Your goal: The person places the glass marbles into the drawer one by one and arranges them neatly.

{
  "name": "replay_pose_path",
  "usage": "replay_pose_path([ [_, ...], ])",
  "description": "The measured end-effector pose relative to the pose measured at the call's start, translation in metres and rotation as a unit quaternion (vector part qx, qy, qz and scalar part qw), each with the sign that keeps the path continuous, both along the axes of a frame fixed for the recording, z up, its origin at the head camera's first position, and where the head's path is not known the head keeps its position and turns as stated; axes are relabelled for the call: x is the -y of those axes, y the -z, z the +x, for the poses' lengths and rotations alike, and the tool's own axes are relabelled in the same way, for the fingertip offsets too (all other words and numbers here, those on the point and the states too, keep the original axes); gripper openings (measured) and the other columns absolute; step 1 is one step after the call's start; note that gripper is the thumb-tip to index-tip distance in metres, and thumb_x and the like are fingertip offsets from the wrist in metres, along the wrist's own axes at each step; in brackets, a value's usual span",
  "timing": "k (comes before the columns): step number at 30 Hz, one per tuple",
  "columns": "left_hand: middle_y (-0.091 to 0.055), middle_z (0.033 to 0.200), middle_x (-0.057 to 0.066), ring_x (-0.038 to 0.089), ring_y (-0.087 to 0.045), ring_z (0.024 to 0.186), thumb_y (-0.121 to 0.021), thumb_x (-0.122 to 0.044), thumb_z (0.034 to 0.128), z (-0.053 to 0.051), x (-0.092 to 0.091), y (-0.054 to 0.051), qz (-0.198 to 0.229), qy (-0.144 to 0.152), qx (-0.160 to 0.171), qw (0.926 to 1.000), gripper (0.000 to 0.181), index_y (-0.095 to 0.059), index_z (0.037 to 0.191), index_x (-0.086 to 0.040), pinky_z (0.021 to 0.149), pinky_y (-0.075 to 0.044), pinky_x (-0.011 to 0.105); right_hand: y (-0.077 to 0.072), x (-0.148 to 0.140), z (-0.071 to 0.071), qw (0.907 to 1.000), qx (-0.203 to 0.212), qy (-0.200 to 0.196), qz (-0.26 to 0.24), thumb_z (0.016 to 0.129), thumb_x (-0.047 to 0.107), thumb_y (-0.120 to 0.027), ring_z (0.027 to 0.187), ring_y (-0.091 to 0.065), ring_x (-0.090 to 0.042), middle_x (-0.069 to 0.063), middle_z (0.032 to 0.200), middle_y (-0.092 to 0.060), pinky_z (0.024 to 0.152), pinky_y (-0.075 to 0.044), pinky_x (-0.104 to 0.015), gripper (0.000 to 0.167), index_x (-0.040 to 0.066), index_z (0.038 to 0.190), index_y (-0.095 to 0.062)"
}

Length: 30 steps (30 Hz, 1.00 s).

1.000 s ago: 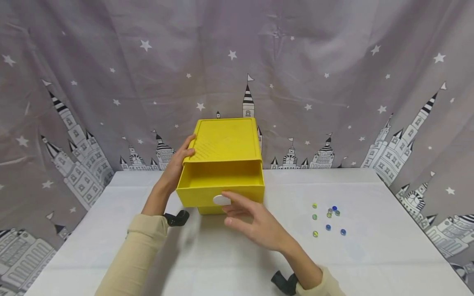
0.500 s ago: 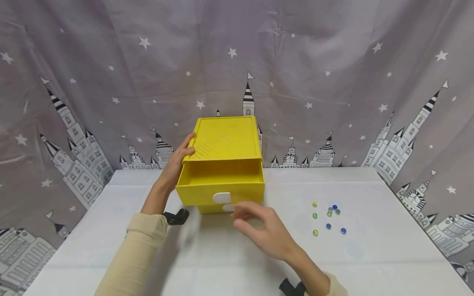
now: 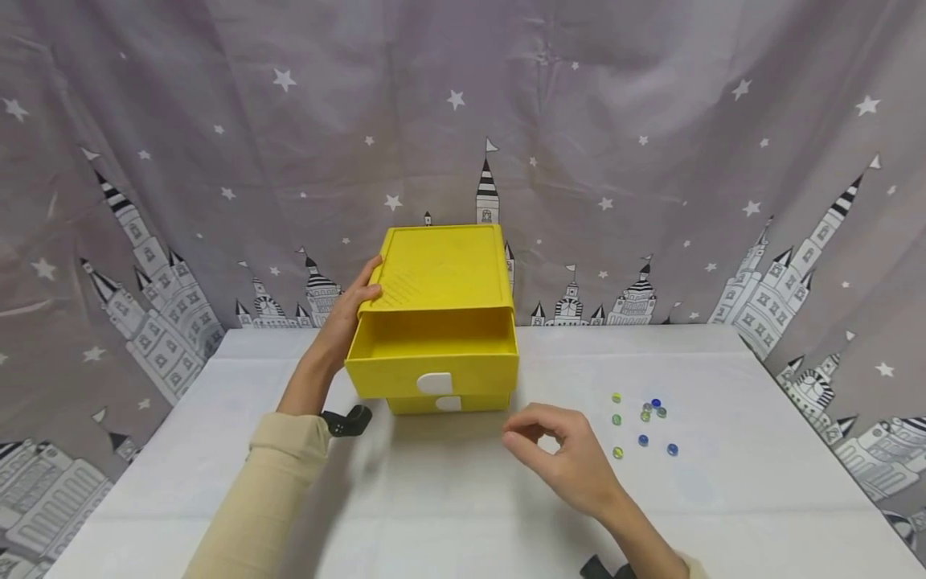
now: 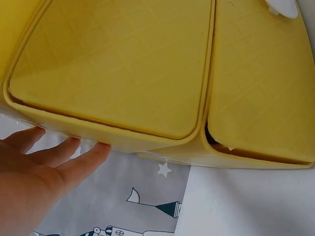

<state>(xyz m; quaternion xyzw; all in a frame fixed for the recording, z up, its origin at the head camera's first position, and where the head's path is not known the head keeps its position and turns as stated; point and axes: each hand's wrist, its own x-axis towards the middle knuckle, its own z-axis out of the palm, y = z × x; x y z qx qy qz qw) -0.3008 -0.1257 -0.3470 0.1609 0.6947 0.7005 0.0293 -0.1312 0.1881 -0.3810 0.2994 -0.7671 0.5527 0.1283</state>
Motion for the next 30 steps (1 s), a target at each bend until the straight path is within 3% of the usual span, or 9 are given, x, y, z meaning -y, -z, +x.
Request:
replay_pose_path([
  [4,-0.011,0.164,-0.002,0.023,-0.029,0.141,-0.044,-0.032,0.0979,0.0,0.0,-0.001,0.005,-0.001,0.0,1.0,0.065,-0.02,0.158,-0.032,0.11,-0.028,0.049,0.004,-0.017,-0.001,0.9984,-0.033,0.045,0.004,0.086,-0.01,-0.066,0.074,-0.057,-0.014,0.0,0.081,-0.066,0.063,-0.046,-0.027,0.026,0.014,0.093,-0.072],
  [9,-0.012,0.164,-0.002,0.021,-0.027,0.142,-0.045,-0.031,0.098,0.001,0.0,-0.001,0.013,0.0,-0.003,0.9999,0.065,-0.021,0.158,-0.03,0.112,-0.026,0.046,0.012,-0.04,-0.003,0.9915,-0.085,0.097,-0.018,0.078,-0.021,-0.065,0.072,-0.055,-0.011,-0.002,0.079,-0.065,0.065,-0.046,-0.02,0.031,0.007,0.091,-0.071],
  [14,-0.012,0.164,-0.002,0.019,-0.025,0.143,-0.045,-0.03,0.0978,0.0,-0.002,-0.001,0.015,-0.003,-0.005,0.9999,0.065,-0.021,0.158,-0.029,0.113,-0.024,0.044,0.013,-0.067,-0.003,0.9772,-0.08,0.196,0.011,0.079,-0.016,-0.069,0.071,-0.059,-0.007,-0.006,0.08,-0.068,0.068,-0.045,-0.015,0.025,0.001,0.096,-0.072],
  [19,-0.011,0.164,-0.003,0.019,-0.025,0.143,-0.044,-0.03,0.0978,-0.001,-0.002,0.0,0.014,-0.003,-0.009,0.9998,0.065,-0.021,0.158,-0.029,0.114,-0.023,0.044,0.014,-0.096,0.003,0.9566,-0.035,0.281,0.068,0.083,-0.005,-0.073,0.071,-0.061,-0.003,0.001,0.081,-0.069,0.069,-0.043,-0.013,0.018,0.004,0.099,-0.073],
  [23,-0.012,0.164,-0.003,0.019,-0.025,0.143,-0.044,-0.03,0.0974,-0.001,-0.002,0.0,0.015,-0.007,-0.01,0.9998,0.065,-0.022,0.158,-0.029,0.114,-0.023,0.043,0.02,-0.111,0.004,0.944,-0.006,0.312,0.107,0.085,0.004,-0.074,0.073,-0.06,0.0,0.008,0.083,-0.069,0.068,-0.042,-0.011,0.013,0.007,0.098,-0.074],
  [30,-0.013,0.163,-0.003,0.018,-0.026,0.142,-0.044,-0.031,0.0977,0.0,-0.002,0.001,0.018,-0.011,-0.004,0.9998,0.064,-0.023,0.158,-0.03,0.114,-0.023,0.042,0.033,-0.126,-0.002,0.9308,-0.002,0.338,0.139,0.085,0.006,-0.074,0.072,-0.057,0.005,0.007,0.083,-0.067,0.063,-0.044,-0.011,0.011,0.003,0.096,-0.074],
])
